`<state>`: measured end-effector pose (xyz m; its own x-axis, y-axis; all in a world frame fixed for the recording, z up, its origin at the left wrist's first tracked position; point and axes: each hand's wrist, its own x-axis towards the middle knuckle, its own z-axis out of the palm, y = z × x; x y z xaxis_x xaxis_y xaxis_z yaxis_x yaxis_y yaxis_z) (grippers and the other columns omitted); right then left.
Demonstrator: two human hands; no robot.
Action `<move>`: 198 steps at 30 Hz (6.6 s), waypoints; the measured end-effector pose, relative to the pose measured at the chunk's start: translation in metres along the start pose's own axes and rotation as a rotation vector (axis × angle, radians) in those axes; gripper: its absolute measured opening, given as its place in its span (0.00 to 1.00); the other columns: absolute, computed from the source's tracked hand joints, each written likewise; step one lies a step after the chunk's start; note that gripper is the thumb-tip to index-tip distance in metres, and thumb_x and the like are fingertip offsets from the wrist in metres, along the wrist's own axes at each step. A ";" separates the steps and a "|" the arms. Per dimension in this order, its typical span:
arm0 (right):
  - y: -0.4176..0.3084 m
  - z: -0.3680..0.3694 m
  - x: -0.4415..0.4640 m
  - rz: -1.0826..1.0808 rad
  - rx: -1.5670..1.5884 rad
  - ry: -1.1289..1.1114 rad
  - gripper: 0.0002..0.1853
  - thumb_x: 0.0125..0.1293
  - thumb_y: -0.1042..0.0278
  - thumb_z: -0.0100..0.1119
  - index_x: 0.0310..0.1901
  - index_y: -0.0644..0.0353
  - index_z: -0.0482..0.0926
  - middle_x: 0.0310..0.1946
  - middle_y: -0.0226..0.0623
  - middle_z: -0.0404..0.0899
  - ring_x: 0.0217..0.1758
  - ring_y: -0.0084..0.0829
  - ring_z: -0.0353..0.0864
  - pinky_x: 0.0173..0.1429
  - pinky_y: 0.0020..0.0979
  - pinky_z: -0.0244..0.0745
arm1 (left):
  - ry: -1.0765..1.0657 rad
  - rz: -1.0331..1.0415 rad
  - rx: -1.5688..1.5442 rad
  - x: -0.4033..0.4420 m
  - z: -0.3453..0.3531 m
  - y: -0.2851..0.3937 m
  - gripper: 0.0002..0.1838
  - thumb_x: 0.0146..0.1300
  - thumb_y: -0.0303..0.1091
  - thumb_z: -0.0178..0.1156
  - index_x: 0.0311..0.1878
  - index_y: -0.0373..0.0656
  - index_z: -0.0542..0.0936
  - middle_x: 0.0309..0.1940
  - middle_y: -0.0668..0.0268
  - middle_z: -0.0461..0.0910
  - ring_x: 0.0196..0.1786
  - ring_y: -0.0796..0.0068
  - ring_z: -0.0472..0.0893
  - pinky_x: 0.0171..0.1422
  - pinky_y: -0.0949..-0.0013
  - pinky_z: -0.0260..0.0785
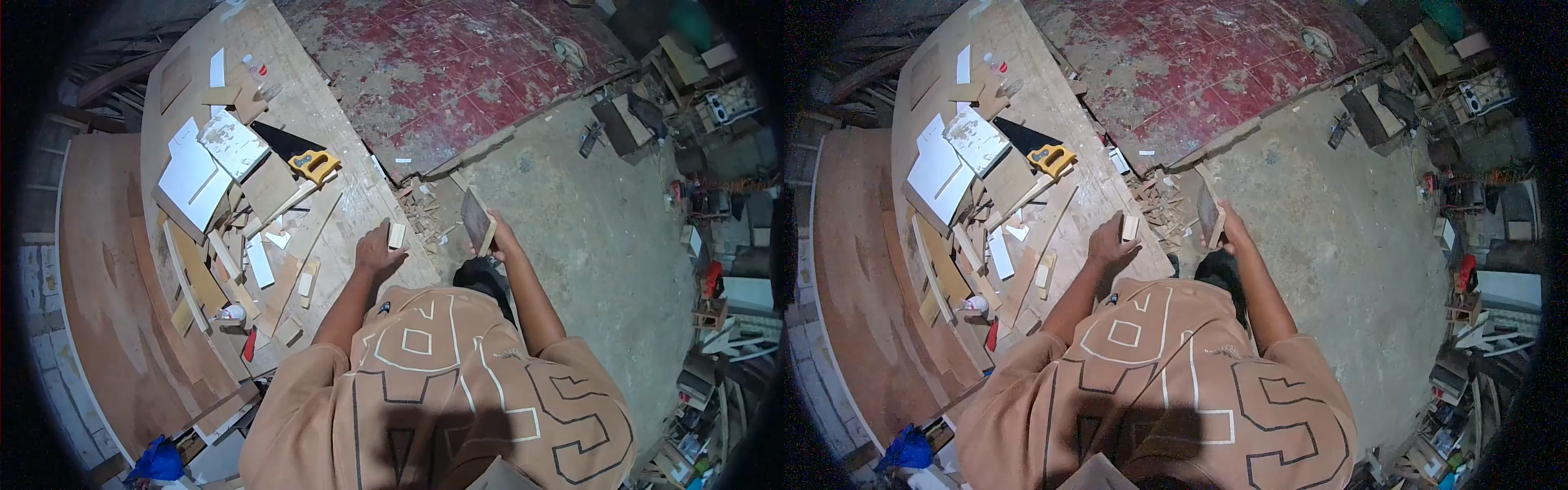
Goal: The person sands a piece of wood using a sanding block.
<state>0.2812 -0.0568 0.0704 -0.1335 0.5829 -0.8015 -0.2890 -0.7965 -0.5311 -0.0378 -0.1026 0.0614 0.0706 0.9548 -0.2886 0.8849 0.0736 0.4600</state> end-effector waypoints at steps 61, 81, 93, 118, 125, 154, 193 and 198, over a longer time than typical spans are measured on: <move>0.013 0.073 0.017 0.213 -0.224 -0.179 0.28 0.67 0.39 0.46 0.45 0.61 0.74 0.26 0.44 0.75 0.22 0.40 0.77 0.26 0.43 0.78 | 0.056 0.115 0.009 0.017 0.004 0.025 0.34 0.56 0.47 0.62 0.63 0.40 0.68 0.47 0.51 0.74 0.53 0.50 0.73 0.56 0.50 0.65; 0.000 0.086 0.015 0.284 -0.629 -0.182 0.30 0.64 0.33 0.48 0.38 0.58 0.76 0.25 0.38 0.75 0.21 0.34 0.77 0.23 0.38 0.75 | 0.451 -0.661 -0.006 0.066 0.073 0.029 0.39 0.64 0.43 0.55 0.73 0.39 0.51 0.76 0.47 0.41 0.77 0.45 0.41 0.75 0.40 0.35; -0.022 0.112 0.007 0.301 -0.700 -0.153 0.33 0.61 0.32 0.49 0.46 0.59 0.79 0.34 0.41 0.79 0.26 0.35 0.76 0.25 0.34 0.71 | 0.408 -0.730 0.097 0.069 0.074 0.040 0.38 0.64 0.43 0.53 0.74 0.43 0.52 0.76 0.50 0.41 0.78 0.46 0.40 0.76 0.40 0.32; -0.037 0.151 0.036 0.440 -1.039 -0.275 0.38 0.61 0.35 0.49 0.56 0.66 0.75 0.53 0.54 0.76 0.51 0.51 0.78 0.47 0.52 0.77 | 0.314 -0.781 -0.014 0.069 0.074 0.034 0.40 0.61 0.39 0.56 0.76 0.61 0.51 0.77 0.52 0.38 0.78 0.47 0.37 0.76 0.39 0.29; 0.023 0.125 0.103 0.344 -0.918 -0.213 0.36 0.64 0.32 0.41 0.46 0.63 0.80 0.40 0.50 0.81 0.39 0.45 0.83 0.37 0.49 0.78 | 0.326 -0.775 0.036 0.072 0.074 0.035 0.39 0.62 0.38 0.55 0.76 0.60 0.51 0.77 0.51 0.39 0.78 0.47 0.38 0.76 0.39 0.30; -0.067 0.159 0.044 0.477 -1.363 -0.335 0.37 0.58 0.33 0.51 0.51 0.63 0.79 0.46 0.52 0.79 0.42 0.43 0.80 0.40 0.47 0.75 | 0.331 -0.763 0.028 0.074 0.072 0.036 0.38 0.63 0.38 0.53 0.75 0.59 0.52 0.77 0.52 0.40 0.78 0.46 0.37 0.75 0.37 0.30; 0.028 0.114 0.099 0.308 -0.510 -0.184 0.31 0.69 0.36 0.35 0.45 0.58 0.78 0.37 0.44 0.80 0.36 0.39 0.79 0.38 0.48 0.77 | 0.347 -0.737 0.082 0.073 0.072 0.038 0.39 0.63 0.38 0.53 0.76 0.57 0.49 0.76 0.48 0.37 0.77 0.43 0.37 0.75 0.37 0.30; -0.007 0.128 0.019 0.349 -0.602 -0.260 0.34 0.67 0.32 0.39 0.51 0.57 0.78 0.42 0.42 0.79 0.35 0.39 0.79 0.35 0.45 0.77 | 0.311 -0.754 0.081 0.074 0.071 0.037 0.38 0.62 0.37 0.53 0.76 0.57 0.51 0.76 0.48 0.38 0.77 0.43 0.37 0.75 0.37 0.31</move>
<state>0.1597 -0.0194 0.0941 -0.3642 0.2397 -0.8999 0.3709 -0.8490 -0.3762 0.0333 -0.0495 -0.0027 -0.6769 0.6943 -0.2444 0.6750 0.7180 0.1700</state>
